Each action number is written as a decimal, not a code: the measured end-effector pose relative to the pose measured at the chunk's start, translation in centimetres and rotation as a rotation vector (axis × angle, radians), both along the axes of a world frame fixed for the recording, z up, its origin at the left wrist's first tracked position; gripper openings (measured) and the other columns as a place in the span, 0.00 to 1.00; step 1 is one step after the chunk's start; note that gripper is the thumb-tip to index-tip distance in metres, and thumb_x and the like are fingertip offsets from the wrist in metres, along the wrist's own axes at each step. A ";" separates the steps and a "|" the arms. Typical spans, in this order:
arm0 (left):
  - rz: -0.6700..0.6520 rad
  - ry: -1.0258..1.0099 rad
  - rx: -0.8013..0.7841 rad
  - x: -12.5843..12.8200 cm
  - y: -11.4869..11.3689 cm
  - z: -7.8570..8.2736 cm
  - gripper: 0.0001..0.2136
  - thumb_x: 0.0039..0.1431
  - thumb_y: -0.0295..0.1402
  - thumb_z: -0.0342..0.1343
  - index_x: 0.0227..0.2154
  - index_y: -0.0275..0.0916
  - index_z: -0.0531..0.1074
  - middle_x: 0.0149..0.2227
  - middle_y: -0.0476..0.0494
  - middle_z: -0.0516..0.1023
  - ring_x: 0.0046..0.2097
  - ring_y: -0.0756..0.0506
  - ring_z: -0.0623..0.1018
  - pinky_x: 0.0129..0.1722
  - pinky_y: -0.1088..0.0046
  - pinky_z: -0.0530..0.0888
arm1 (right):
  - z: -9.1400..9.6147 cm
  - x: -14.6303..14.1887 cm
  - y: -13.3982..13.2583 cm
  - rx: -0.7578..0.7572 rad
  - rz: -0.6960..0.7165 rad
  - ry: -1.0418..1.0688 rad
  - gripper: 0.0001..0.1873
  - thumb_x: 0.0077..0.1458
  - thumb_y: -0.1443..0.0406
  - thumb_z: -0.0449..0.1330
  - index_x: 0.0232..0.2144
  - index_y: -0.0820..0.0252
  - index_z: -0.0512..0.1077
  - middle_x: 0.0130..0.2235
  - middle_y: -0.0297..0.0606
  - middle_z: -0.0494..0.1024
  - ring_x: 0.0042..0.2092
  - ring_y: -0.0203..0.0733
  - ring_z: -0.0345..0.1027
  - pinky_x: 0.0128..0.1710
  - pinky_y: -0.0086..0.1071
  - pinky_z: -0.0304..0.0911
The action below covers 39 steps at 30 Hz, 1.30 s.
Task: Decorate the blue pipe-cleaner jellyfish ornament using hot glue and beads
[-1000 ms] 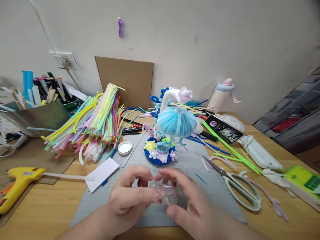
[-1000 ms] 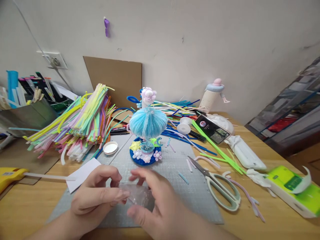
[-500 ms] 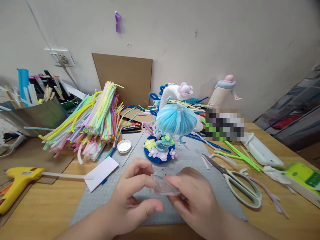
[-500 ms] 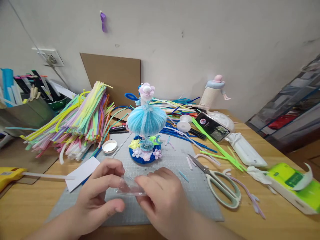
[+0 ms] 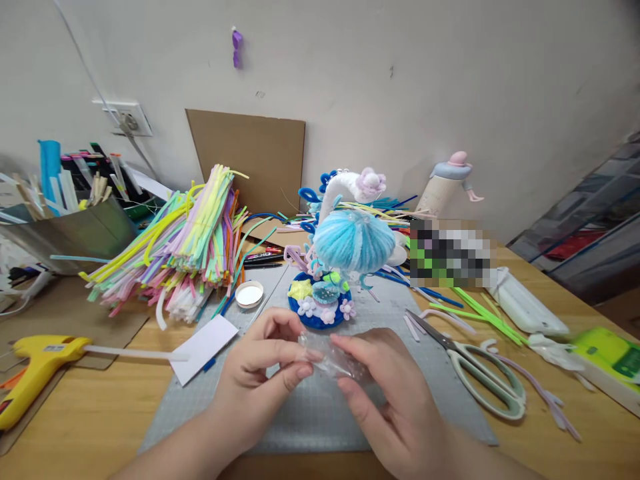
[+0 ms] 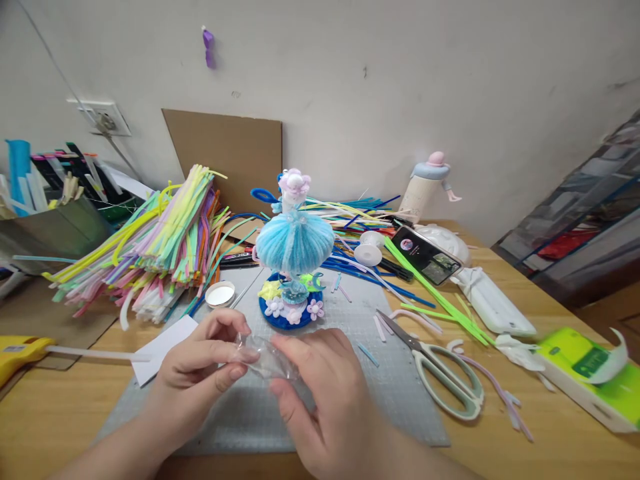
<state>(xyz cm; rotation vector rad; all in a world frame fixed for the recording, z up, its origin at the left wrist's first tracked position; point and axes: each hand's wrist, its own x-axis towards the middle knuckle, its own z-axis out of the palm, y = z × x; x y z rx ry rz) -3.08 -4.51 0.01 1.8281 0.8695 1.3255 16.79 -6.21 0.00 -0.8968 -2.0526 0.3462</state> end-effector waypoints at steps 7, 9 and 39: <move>0.000 0.007 -0.058 0.0 0.1 0.0 0.02 0.54 0.31 0.59 0.29 0.42 0.77 0.36 0.44 0.66 0.39 0.48 0.69 0.36 0.74 0.70 | -0.4 -0.1 0.0 0.061 -0.114 0.026 0.20 0.53 0.71 0.56 0.49 0.57 0.63 0.36 0.38 0.73 0.37 0.43 0.65 0.36 0.37 0.60; -0.008 0.008 -0.059 0.0 0.1 -0.1 0.02 0.53 0.31 0.59 0.29 0.42 0.76 0.37 0.45 0.66 0.39 0.48 0.68 0.36 0.74 0.69 | -0.4 -0.1 0.0 0.070 -0.114 0.029 0.20 0.53 0.72 0.56 0.49 0.57 0.63 0.36 0.38 0.73 0.36 0.42 0.65 0.36 0.37 0.60; -0.005 0.074 -0.112 0.9 0.0 -0.3 0.21 0.56 0.46 0.53 0.15 0.35 0.66 0.24 0.49 0.62 0.27 0.52 0.64 0.27 0.76 0.62 | -1.2 -1.3 -0.4 -0.611 0.136 0.101 0.08 0.58 0.62 0.54 0.27 0.58 0.66 0.24 0.29 0.67 0.26 0.32 0.60 0.26 0.25 0.56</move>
